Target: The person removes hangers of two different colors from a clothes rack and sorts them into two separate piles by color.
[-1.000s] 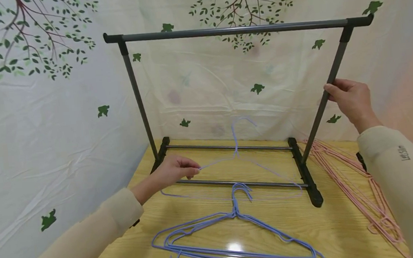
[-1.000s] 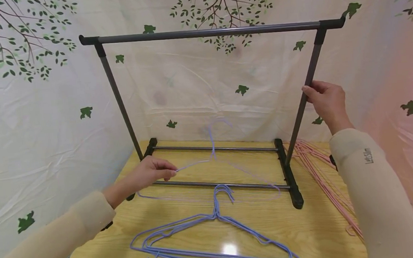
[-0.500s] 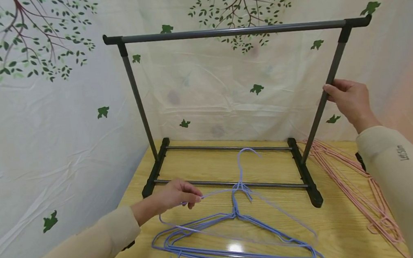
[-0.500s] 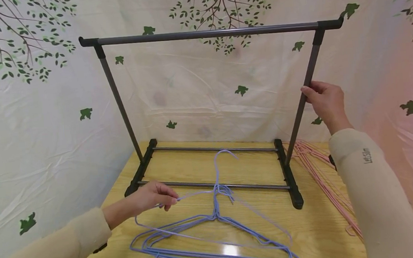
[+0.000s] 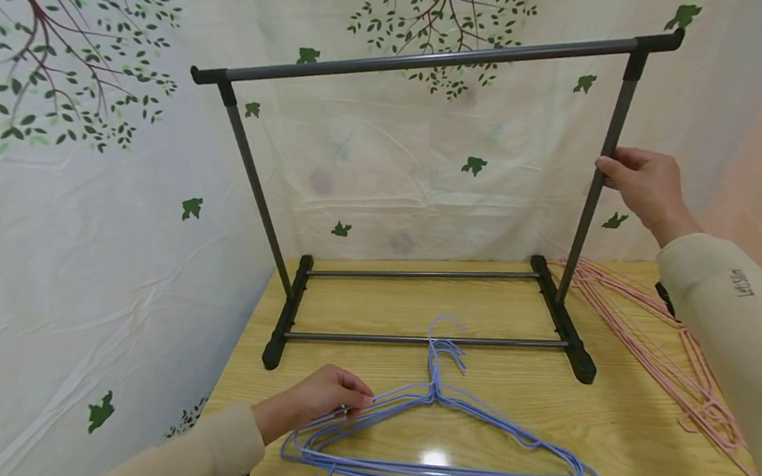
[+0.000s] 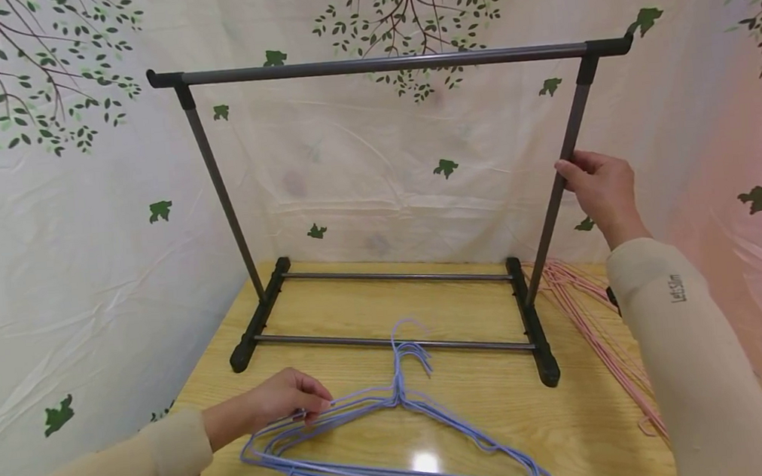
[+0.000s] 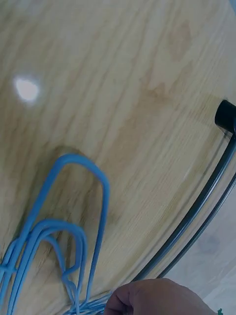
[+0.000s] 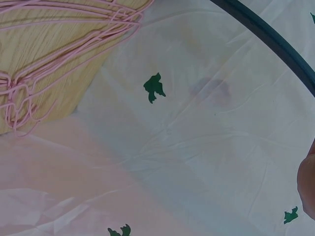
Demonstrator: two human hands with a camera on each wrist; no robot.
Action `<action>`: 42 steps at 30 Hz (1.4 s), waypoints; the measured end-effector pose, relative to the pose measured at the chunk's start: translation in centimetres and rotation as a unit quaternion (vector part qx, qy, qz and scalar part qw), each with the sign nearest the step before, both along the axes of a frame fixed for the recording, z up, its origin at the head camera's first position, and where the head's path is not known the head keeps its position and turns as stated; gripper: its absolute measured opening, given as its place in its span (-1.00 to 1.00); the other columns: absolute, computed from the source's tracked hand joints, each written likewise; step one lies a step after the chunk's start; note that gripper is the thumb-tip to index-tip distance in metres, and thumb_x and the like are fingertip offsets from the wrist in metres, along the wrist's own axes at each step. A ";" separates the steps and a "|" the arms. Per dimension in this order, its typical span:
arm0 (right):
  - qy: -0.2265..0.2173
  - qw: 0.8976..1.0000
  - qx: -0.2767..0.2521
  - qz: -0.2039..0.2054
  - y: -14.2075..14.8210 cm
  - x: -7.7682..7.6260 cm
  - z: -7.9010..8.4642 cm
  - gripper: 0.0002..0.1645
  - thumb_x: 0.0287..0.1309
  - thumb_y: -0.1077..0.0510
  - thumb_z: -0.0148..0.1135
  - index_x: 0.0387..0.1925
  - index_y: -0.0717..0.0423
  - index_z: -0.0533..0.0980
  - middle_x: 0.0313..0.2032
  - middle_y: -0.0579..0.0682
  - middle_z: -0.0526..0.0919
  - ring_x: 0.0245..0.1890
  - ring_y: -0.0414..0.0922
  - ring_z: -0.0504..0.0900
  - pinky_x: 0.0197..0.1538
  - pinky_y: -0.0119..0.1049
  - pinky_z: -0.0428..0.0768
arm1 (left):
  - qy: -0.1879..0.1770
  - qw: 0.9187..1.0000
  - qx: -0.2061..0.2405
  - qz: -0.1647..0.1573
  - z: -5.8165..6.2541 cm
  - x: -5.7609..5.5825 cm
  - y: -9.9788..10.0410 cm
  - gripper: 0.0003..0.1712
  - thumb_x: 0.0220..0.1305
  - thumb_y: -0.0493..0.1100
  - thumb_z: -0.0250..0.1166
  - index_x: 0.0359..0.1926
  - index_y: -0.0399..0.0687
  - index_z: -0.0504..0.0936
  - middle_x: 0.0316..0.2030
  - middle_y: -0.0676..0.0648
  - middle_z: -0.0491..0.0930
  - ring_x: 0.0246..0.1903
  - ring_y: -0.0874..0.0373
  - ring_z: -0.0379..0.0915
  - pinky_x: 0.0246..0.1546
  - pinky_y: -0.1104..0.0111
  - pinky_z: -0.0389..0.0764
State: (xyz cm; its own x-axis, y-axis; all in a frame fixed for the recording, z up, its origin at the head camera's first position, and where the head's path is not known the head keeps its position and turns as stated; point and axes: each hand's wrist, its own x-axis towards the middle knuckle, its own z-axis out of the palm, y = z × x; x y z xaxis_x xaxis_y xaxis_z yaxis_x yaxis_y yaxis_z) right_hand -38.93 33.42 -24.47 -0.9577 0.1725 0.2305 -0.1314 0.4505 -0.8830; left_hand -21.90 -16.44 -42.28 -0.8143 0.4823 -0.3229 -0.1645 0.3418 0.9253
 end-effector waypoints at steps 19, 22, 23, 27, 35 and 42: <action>0.010 1.000 -0.014 0.011 0.3 -0.1 -0.2 -0.25 0.29 -0.16 0.22 0.36 0.16 0.40 -0.11 -0.33 0.61 -0.23 -0.53 0.62 0.38 -0.08 0.27 | 0.214 0.961 -0.164 -0.069 -0.9 -0.2 0.6 -0.94 0.22 -0.23 0.42 -0.32 -0.11 0.79 -0.44 0.16 0.65 -0.45 0.31 0.49 -0.41 0.40 0.56; 0.011 1.000 -0.014 0.012 0.3 -0.2 -0.2 -0.25 0.29 -0.16 0.22 0.36 0.17 0.40 -0.10 -0.33 0.61 -0.23 -0.53 0.62 0.38 -0.07 0.27 | 0.245 0.948 -0.187 -0.078 -0.7 -0.3 0.6 -0.92 0.20 -0.20 0.43 -0.29 -0.11 0.78 -0.42 0.17 0.61 -0.44 0.33 0.46 -0.40 0.41 0.54; 0.011 1.000 -0.013 0.012 0.3 -0.2 -0.2 -0.25 0.29 -0.16 0.22 0.36 0.17 0.40 -0.09 -0.32 0.61 -0.23 -0.53 0.62 0.38 -0.06 0.27 | 0.256 0.944 -0.193 -0.079 -0.7 -0.4 0.6 -0.90 0.20 -0.20 0.43 -0.28 -0.12 0.78 -0.42 0.17 0.61 -0.43 0.33 0.45 -0.39 0.41 0.53; 0.009 1.000 -0.008 0.010 0.4 0.0 -0.2 -0.24 0.30 -0.17 0.21 0.37 0.17 0.38 -0.06 -0.30 0.60 -0.24 -0.53 0.61 0.38 -0.04 0.27 | 0.286 0.932 -0.202 -0.090 -0.4 -0.8 0.7 -0.86 0.21 -0.20 0.41 -0.25 -0.18 0.77 -0.41 0.14 0.63 -0.43 0.33 0.45 -0.38 0.40 0.53; 0.002 1.000 0.009 -0.003 0.6 0.2 -0.2 -0.23 0.30 -0.21 0.18 0.39 0.13 0.37 0.07 -0.19 0.60 -0.22 -0.53 0.60 0.36 -0.03 0.31 | 0.295 0.924 -0.231 -0.072 0.1 -2.2 1.0 -0.87 0.33 -0.16 0.33 -0.24 -0.08 0.77 -0.40 0.13 0.67 -0.47 0.32 0.45 -0.43 0.37 0.51; 0.008 0.992 0.119 -0.038 -0.2 0.5 -0.6 -0.23 0.40 -0.27 -0.01 0.42 0.12 0.34 0.26 0.14 0.50 0.10 -0.07 0.60 0.24 0.06 0.47 | 0.327 0.908 -0.260 -0.019 2.4 -4.7 1.2 -0.76 0.41 -0.11 0.25 -0.08 -0.14 0.74 -0.34 0.09 0.63 -0.41 0.27 0.47 -0.38 0.33 0.55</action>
